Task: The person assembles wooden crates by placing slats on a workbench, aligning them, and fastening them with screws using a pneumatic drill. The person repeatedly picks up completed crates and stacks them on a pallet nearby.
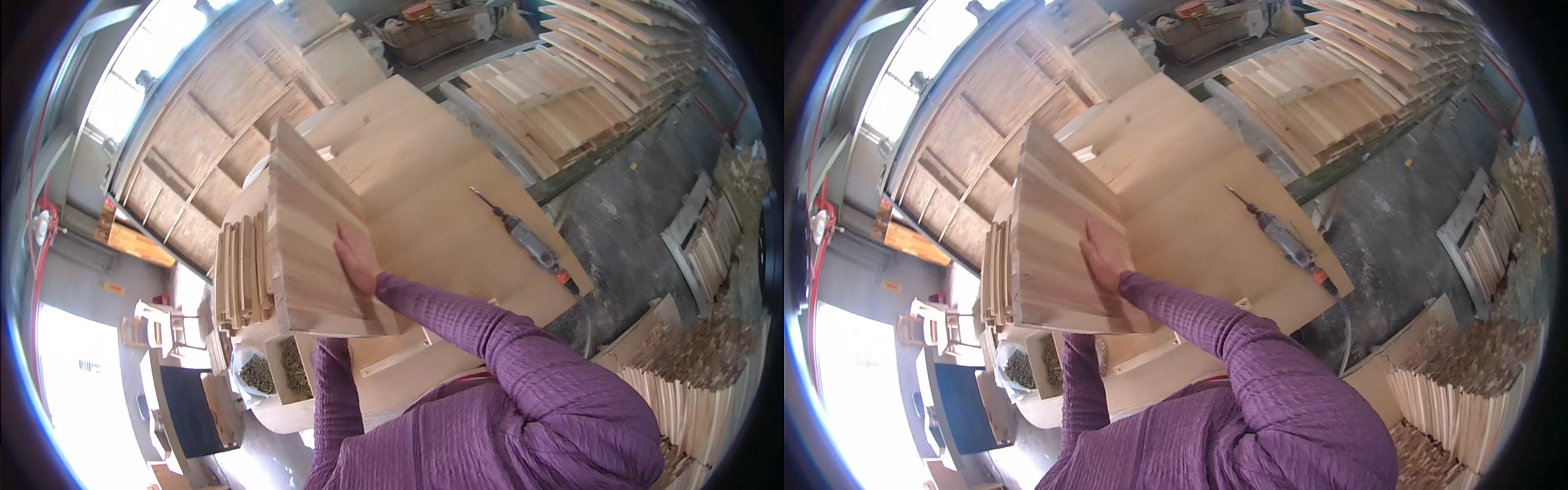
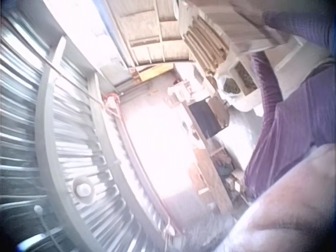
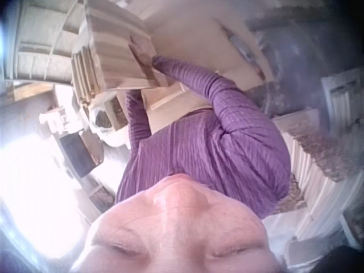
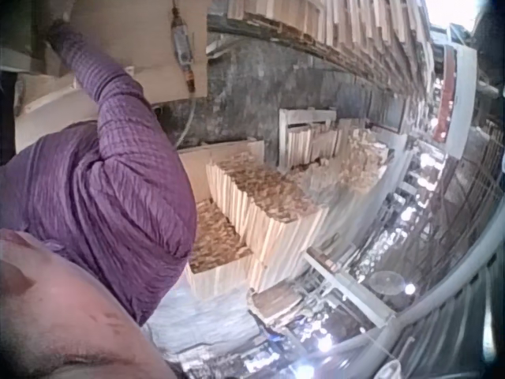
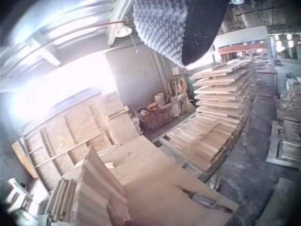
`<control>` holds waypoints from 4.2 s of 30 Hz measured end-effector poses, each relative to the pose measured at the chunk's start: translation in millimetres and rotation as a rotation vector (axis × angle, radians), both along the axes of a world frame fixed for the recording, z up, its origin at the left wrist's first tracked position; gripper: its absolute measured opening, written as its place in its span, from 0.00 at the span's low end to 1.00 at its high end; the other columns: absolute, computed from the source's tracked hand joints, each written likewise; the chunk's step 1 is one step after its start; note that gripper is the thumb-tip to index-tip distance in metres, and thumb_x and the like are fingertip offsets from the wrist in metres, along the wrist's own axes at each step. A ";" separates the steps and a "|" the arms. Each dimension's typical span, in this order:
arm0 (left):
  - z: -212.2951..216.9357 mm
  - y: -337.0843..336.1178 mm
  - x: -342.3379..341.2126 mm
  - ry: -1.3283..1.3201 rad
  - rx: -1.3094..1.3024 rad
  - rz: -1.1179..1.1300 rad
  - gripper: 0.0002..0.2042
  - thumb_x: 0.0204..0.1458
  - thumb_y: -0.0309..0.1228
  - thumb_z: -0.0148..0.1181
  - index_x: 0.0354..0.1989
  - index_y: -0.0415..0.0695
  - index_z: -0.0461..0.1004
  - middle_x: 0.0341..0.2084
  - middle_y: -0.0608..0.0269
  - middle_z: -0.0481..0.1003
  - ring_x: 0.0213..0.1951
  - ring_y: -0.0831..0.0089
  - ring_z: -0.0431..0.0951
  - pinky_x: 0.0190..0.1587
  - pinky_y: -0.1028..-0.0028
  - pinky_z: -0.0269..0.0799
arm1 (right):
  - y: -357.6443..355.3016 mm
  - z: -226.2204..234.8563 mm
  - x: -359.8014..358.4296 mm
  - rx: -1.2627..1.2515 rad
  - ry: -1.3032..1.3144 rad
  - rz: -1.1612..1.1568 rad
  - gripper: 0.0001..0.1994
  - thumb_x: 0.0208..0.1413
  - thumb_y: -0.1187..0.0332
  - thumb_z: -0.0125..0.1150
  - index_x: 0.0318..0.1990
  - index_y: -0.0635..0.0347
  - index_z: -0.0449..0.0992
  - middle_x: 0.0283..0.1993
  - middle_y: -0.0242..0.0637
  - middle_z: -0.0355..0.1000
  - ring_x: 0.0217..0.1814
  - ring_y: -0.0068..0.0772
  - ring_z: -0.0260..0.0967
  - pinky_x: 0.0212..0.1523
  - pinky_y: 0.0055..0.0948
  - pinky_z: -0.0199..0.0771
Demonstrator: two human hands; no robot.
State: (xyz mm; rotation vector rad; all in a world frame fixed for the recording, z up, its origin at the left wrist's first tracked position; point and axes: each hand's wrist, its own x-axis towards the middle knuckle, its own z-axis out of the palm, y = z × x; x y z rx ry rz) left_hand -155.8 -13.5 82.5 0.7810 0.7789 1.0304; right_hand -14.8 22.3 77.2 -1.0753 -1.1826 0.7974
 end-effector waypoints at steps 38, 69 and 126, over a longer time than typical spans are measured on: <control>43.8 -51.9 16.3 -0.100 0.380 0.598 0.27 0.34 0.19 0.47 0.50 0.40 0.61 0.43 0.55 0.64 0.45 0.63 0.67 0.48 0.67 0.67 | -130.9 -20.1 78.7 -0.190 0.004 -0.253 0.24 0.49 0.64 0.55 0.55 0.56 0.60 0.57 0.40 0.58 0.58 0.36 0.57 0.49 0.31 0.64; -71.5 -172.7 141.6 1.382 1.112 0.092 0.12 0.35 0.24 0.55 0.32 0.46 0.74 0.33 0.63 0.72 0.44 0.62 0.69 0.51 0.60 0.58 | -33.0 -27.0 549.3 0.141 1.217 -0.405 0.17 0.43 0.69 0.58 0.43 0.63 0.68 0.45 0.41 0.68 0.48 0.39 0.65 0.49 0.40 0.66; -75.2 -174.0 143.7 1.477 1.115 0.091 0.16 0.29 0.26 0.51 0.33 0.46 0.71 0.33 0.61 0.69 0.44 0.60 0.68 0.49 0.60 0.57 | 7.2 -58.9 575.0 -0.058 1.126 -0.571 0.12 0.56 0.65 0.48 0.45 0.58 0.64 0.40 0.38 0.68 0.41 0.36 0.67 0.45 0.45 0.68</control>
